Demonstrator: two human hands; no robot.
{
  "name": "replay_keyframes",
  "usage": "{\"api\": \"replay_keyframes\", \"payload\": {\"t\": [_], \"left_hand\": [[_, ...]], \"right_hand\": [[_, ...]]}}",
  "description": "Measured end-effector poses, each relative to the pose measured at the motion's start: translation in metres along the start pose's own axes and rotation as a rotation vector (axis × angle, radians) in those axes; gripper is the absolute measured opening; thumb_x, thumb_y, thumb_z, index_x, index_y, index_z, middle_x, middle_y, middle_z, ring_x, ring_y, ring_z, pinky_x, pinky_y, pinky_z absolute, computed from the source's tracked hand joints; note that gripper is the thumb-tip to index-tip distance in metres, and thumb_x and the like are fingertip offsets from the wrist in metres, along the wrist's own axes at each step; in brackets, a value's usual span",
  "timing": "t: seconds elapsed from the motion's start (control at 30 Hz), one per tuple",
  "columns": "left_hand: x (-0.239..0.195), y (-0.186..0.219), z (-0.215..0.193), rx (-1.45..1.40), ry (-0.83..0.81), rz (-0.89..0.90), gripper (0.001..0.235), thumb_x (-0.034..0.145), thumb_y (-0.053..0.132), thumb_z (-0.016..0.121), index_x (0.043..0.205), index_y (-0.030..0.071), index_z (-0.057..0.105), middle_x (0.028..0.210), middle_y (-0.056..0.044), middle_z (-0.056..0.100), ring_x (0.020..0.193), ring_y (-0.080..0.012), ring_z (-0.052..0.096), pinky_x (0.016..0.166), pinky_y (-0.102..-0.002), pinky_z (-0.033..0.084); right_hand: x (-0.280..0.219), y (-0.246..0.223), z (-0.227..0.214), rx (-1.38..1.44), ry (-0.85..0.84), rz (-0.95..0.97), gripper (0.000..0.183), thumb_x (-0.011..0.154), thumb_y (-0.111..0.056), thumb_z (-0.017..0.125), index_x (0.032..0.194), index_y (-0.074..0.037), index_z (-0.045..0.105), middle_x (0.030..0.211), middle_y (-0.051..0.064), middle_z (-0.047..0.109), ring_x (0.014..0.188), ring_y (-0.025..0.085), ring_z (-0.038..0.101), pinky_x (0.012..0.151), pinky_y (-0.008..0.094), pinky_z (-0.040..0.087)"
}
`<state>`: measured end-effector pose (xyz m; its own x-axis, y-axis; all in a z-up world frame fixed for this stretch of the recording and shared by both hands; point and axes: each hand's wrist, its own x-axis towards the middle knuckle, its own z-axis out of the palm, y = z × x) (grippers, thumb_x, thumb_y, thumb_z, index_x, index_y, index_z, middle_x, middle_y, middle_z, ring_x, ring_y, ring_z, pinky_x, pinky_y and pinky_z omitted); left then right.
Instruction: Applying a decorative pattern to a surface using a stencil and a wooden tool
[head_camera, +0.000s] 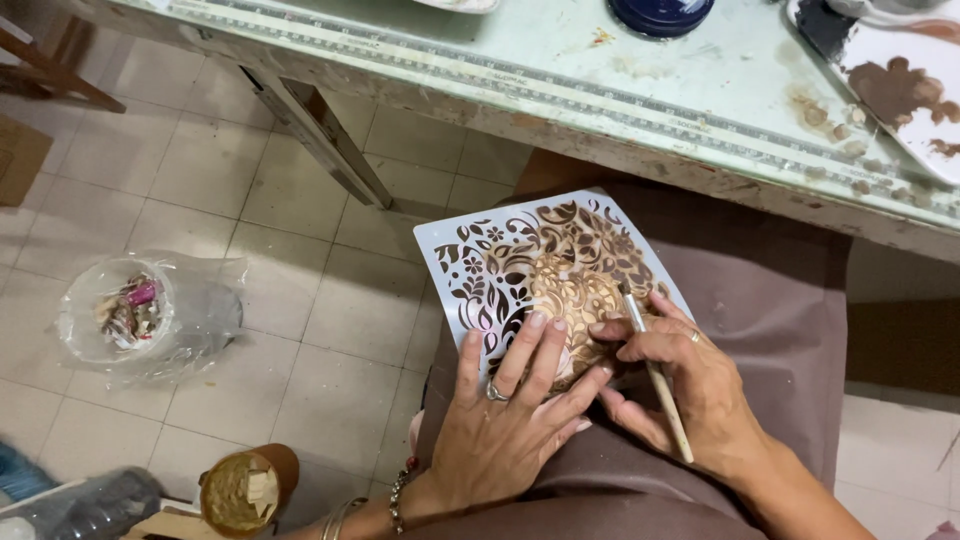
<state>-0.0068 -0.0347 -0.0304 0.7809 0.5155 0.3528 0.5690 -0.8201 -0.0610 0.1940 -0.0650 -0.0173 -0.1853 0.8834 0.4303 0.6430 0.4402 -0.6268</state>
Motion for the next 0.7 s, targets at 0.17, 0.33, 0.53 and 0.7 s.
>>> {"api": "replay_keyframes", "payload": {"t": [0.17, 0.33, 0.53, 0.7], "left_hand": [[0.004, 0.0, -0.002, -0.144, 0.037, -0.025, 0.044, 0.091, 0.046, 0.052, 0.13, 0.028, 0.044, 0.139, -0.015, 0.034, 0.133, -0.0287, 0.03, 0.107, -0.05, 0.02], [0.006, 0.0, -0.006, -0.17, 0.022, -0.046, 0.049, 0.083, 0.048, 0.06, 0.127, 0.028, 0.048, 0.142, -0.017, 0.033, 0.133, -0.0289, 0.03, 0.109, -0.047, 0.019], [0.006, 0.001, -0.005, -0.14, -0.013, -0.049, 0.059, 0.077, 0.053, 0.063, 0.128, 0.029, 0.045, 0.141, -0.016, 0.035, 0.133, -0.0278, 0.03, 0.105, -0.053, 0.019], [0.005, 0.003, -0.001, -0.146, -0.023, -0.064, 0.06, 0.075, 0.054, 0.064, 0.127, 0.03, 0.043, 0.143, -0.017, 0.03, 0.135, -0.0286, 0.026, 0.105, -0.057, 0.019]], "right_hand": [[0.0, 0.001, 0.0, 0.04, 0.005, 0.016, 0.035, 0.072, -0.015, 0.069, 0.096, -0.008, 0.044, 0.102, 0.013, 0.065, 0.098, 0.019, 0.064, 0.107, 0.05, 0.035], [-0.002, 0.002, 0.001, 0.031, 0.009, 0.023, 0.036, 0.072, -0.016, 0.068, 0.096, -0.008, 0.043, 0.098, 0.011, 0.065, 0.099, 0.02, 0.065, 0.107, 0.05, 0.036], [0.003, -0.001, -0.007, 0.116, -0.028, 0.059, 0.04, 0.071, -0.014, 0.07, 0.1, -0.008, 0.042, 0.101, 0.013, 0.065, 0.1, 0.02, 0.065, 0.112, 0.047, 0.03], [-0.002, -0.004, -0.016, 0.161, 0.012, 0.127, 0.024, 0.089, -0.019, 0.044, 0.106, -0.003, 0.05, 0.113, 0.016, 0.06, 0.111, 0.027, 0.059, 0.116, 0.052, 0.028]]}}
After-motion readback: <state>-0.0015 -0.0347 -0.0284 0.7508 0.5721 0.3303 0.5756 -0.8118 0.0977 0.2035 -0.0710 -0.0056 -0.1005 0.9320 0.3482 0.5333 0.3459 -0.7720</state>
